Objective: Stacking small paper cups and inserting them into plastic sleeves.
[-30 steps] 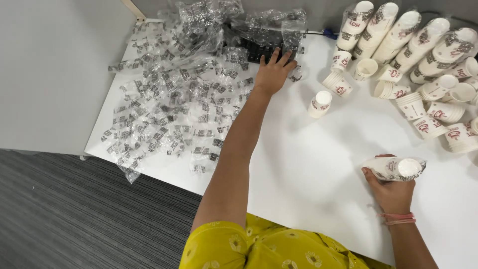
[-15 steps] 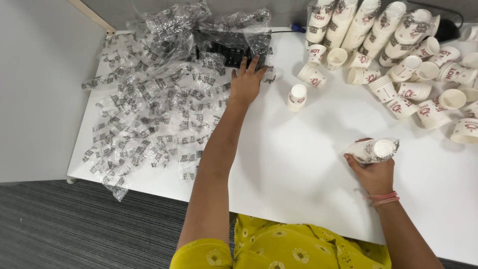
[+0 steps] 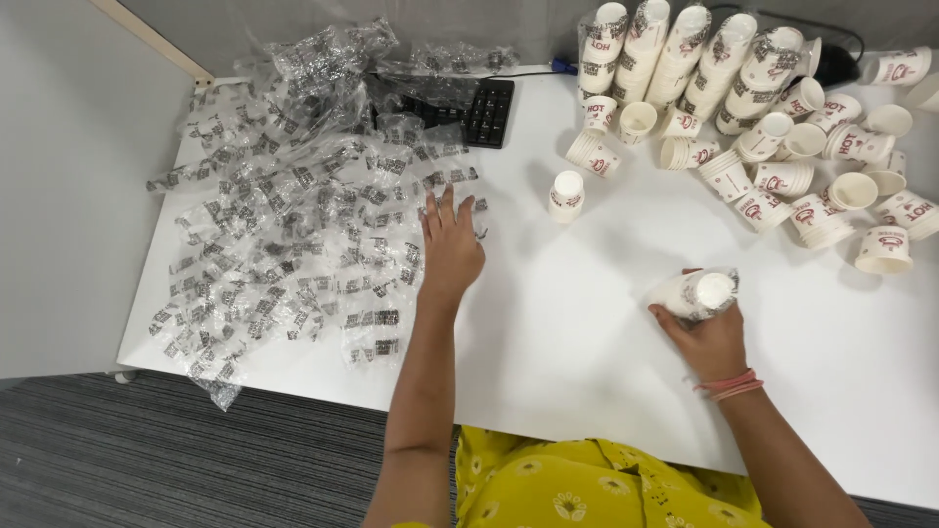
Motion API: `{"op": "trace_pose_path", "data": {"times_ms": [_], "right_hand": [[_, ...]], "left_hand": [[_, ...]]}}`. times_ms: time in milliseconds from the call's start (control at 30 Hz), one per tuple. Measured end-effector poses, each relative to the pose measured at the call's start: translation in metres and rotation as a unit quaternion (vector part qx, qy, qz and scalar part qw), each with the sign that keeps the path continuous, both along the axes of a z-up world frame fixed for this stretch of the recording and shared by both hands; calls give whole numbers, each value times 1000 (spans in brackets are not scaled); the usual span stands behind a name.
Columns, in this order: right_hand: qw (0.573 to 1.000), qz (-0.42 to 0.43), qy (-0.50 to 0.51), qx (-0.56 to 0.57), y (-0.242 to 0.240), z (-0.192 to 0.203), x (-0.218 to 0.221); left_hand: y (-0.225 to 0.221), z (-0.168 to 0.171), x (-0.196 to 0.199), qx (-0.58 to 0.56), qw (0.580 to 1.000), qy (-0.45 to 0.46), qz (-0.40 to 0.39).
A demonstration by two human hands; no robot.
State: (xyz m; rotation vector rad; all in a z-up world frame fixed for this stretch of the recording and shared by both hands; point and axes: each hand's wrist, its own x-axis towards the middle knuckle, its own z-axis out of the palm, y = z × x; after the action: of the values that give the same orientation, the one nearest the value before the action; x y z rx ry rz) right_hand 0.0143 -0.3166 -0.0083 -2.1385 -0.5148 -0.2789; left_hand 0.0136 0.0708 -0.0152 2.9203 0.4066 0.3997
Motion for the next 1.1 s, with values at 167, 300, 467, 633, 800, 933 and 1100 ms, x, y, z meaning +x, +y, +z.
{"op": "trace_pose_path", "data": {"times_ms": [167, 300, 467, 633, 800, 933, 1100], "right_hand": [[999, 50, -8, 0, 40, -4, -9], [988, 109, 109, -23, 78, 0, -12], [973, 185, 115, -73, 90, 16, -10], [956, 237, -20, -173, 82, -12, -7], [950, 267, -43, -159, 67, 10, -12], [956, 246, -19, -160, 36, 3, -14], [975, 188, 68, -95, 32, 3, -13]], "left_hand": [[-85, 40, -65, -303, 939, -120, -114], [-126, 32, -88, -402, 877, -107, -239], [-115, 18, -82, -428, 875, -132, -184], [-116, 32, -75, -370, 895, -139, -205], [-97, -17, -56, -508, 830, -198, -115], [-54, -32, -22, -481, 838, -248, -72], [-35, 11, 41, -525, 820, -228, -23]]}}
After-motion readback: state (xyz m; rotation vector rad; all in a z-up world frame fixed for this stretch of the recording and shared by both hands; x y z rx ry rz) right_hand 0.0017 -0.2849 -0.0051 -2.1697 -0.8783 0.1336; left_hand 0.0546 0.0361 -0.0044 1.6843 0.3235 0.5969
